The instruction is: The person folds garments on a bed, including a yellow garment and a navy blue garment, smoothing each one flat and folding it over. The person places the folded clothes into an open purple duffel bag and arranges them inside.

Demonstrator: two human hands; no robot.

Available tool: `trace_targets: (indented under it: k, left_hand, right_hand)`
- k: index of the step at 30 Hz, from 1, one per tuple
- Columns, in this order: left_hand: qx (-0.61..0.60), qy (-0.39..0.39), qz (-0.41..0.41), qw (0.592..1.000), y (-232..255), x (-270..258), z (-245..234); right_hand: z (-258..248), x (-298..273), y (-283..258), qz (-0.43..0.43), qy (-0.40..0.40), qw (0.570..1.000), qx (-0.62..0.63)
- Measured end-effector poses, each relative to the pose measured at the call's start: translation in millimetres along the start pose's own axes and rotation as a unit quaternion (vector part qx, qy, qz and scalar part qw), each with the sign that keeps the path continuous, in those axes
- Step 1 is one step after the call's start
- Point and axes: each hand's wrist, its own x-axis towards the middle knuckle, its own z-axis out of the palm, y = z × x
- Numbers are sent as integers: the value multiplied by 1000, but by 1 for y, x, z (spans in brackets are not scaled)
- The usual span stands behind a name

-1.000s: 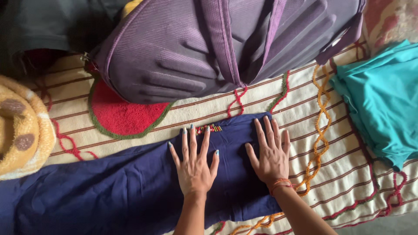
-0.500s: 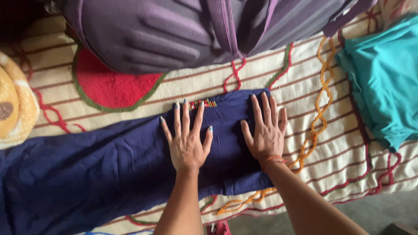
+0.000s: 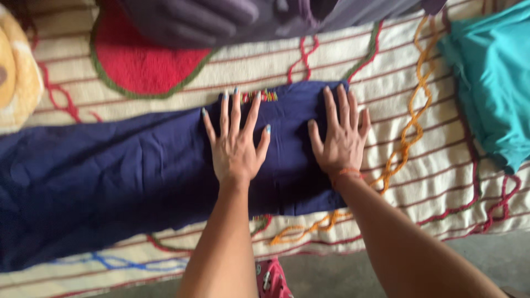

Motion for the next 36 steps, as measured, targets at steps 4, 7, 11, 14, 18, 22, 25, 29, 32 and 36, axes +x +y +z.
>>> trace_targets:
  k: [4, 7, 11, 14, 18, 22, 25, 29, 32, 36]
  left_hand:
    - [1, 9, 0, 1000, 1, 1, 11]
    - [-15, 25, 5, 1000, -2, -1, 14]
    - [-7, 44, 20, 999, -2, -3, 14]
    - [1, 44, 20, 999, 3, 1, 10]
    - [6, 80, 16, 997, 19, -20, 3]
    - [-75, 86, 86, 990, 47, -39, 10]
    - [-79, 52, 84, 992, 47, -32, 17]
    - [-30, 41, 62, 997, 16, -22, 15]
    - [-24, 34, 59, 997, 5, -23, 11]
    - [-3, -18, 33, 999, 10, -19, 10]
  right_hand:
    - [4, 0, 6, -10, 5, 1000, 1]
    - [7, 0, 5, -9, 5, 1000, -1]
    - [11, -6, 8, -13, 8, 1000, -2]
    - [11, -2, 13, -28, 21, 999, -12]
    - [13, -6, 10, -2, -1, 1000, 2]
    - [12, -4, 12, -18, 8, 1000, 2]
    - [9, -4, 15, -39, 31, 999, -16]
    - [0, -8, 7, -55, 35, 998, -3]
    - [-5, -17, -11, -102, 37, 994, 34]
    - [11, -25, -46, -179, -59, 969, 160]
